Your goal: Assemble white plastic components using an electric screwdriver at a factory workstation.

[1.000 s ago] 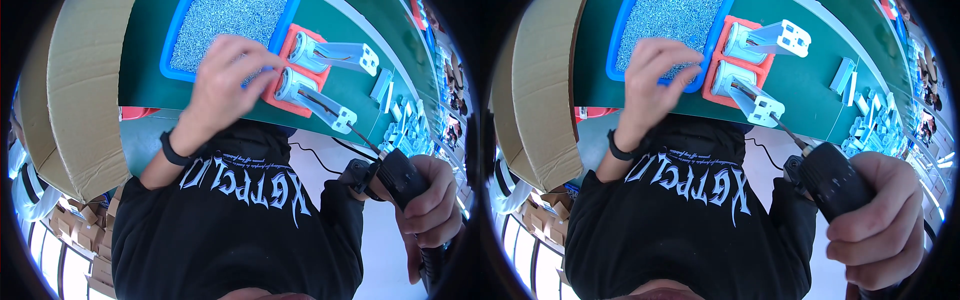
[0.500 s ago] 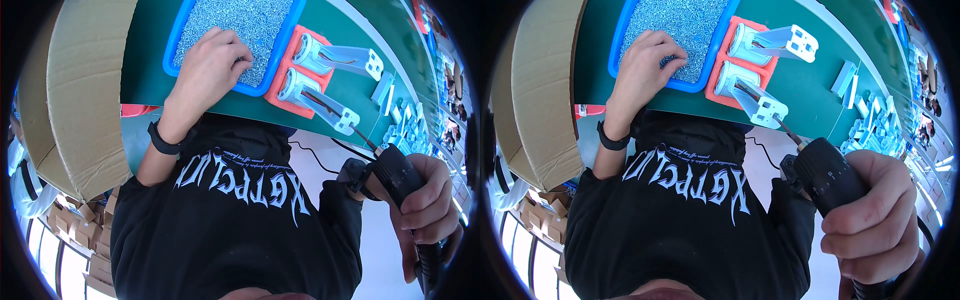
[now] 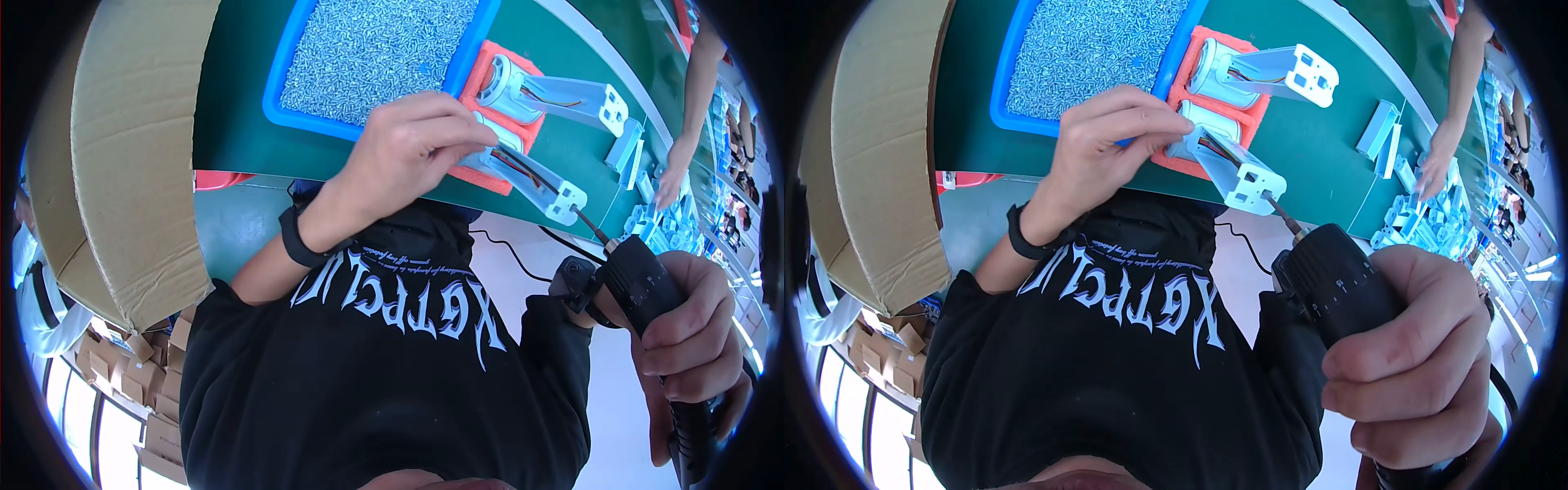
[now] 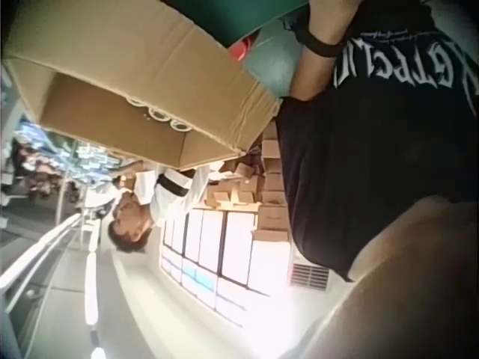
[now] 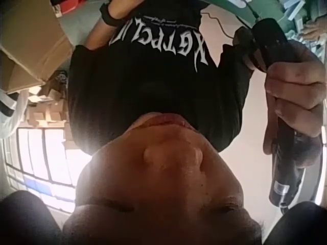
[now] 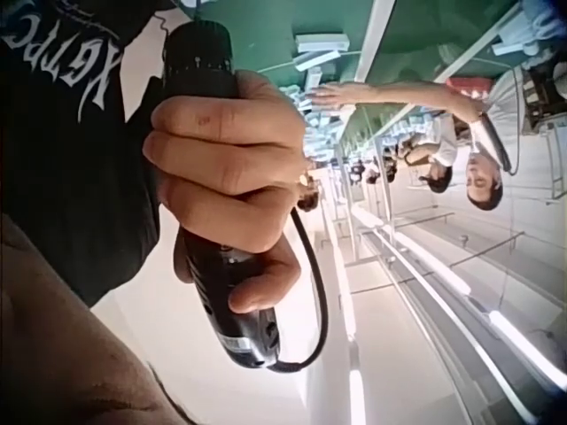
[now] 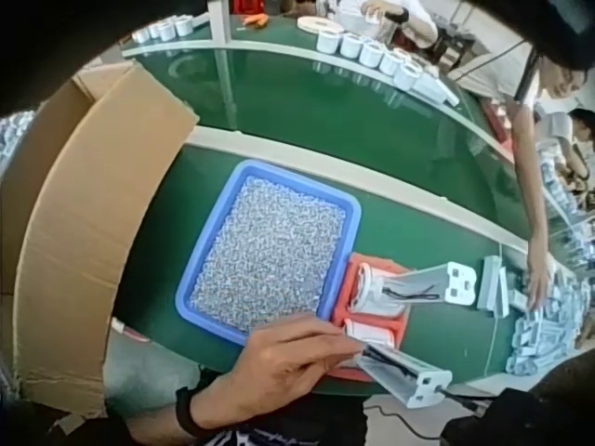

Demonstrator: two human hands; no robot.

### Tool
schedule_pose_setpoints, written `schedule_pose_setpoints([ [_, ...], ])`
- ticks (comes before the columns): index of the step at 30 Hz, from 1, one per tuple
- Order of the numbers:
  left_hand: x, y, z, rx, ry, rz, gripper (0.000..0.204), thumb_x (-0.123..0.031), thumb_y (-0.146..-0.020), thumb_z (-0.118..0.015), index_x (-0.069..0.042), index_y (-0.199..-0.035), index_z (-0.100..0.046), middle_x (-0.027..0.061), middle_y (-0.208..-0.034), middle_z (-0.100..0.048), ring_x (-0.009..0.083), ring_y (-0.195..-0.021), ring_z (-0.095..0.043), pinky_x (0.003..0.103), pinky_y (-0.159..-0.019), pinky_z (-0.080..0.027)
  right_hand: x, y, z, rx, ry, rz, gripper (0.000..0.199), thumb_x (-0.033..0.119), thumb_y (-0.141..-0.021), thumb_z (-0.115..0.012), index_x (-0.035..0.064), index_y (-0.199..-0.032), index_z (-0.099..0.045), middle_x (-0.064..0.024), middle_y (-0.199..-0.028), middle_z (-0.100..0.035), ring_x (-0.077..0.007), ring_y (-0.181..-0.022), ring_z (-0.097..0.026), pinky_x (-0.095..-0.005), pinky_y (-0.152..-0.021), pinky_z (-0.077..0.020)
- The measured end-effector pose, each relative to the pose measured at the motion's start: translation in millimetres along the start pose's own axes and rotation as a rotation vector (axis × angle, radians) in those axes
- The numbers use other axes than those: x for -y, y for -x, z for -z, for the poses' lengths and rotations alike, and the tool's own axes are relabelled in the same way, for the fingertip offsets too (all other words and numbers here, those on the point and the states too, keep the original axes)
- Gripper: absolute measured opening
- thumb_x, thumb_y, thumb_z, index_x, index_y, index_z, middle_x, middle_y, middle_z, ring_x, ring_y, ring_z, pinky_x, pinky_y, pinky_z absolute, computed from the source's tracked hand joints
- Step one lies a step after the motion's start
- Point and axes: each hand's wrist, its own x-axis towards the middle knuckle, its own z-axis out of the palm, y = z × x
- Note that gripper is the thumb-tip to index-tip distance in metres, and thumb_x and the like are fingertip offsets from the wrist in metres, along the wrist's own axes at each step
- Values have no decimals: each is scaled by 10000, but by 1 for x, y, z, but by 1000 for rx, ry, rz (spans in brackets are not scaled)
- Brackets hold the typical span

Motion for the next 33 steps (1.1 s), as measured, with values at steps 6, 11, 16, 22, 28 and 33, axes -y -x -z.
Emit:
schedule_pose_setpoints([
  [6,-1,4,-18,-83,216,113,189,49,-693,-708,-23,-864,-676,82,-841,-676,166,-729,-644,260,-665,-507,-9,2,13,101,-104,15,232,163,-753,-700,54,-889,-546,-31,-718,-588,-134,-563,-624,-213,-492,-541],
  [11,3,8,-22,-93,255,183,149,47,-728,-689,-14,-860,-656,71,-809,-667,126,-624,-613,236,-549,-484,-9,0,17,109,-161,-89,348,368,-722,-754,115,-874,-570,-6,-713,-595,-110,-553,-622,-189,-510,-529],
  [16,6,10,-19,-118,263,185,151,42,-721,-695,-13,-856,-656,70,-791,-664,126,-614,-609,232,-541,-477,-15,-4,13,-27,-151,-140,261,153,-709,-778,54,-737,-537,-52,-703,-617,-146,-579,-632,-230,-532,-551],
  [22,3,8,-22,-163,259,105,149,49,-717,-693,-14,-850,-668,72,-776,-664,135,-615,-612,233,-542,-477,20,-1,26,-191,-159,18,282,213,-691,-800,77,-751,-560,-34,-686,-629,-137,-553,-632,-221,-537,-553],
  [28,-1,7,-14,-207,261,-103,128,67,-726,-669,-12,-825,-689,74,-770,-665,156,-632,-626,244,-551,-490,27,-3,33,-290,-287,111,264,225,-692,-797,92,-733,-572,-15,-676,-629,-133,-532,-633,-220,-536,-558],
  [33,-4,15,-16,-122,405,-5,141,71,-722,-667,-11,-831,-701,85,-789,-671,179,-702,-651,261,-604,-517,26,-1,35,-253,-294,68,252,225,-698,-790,95,-719,-575,-7,-673,-628,-133,-528,-636,-220,-543,-563],
])
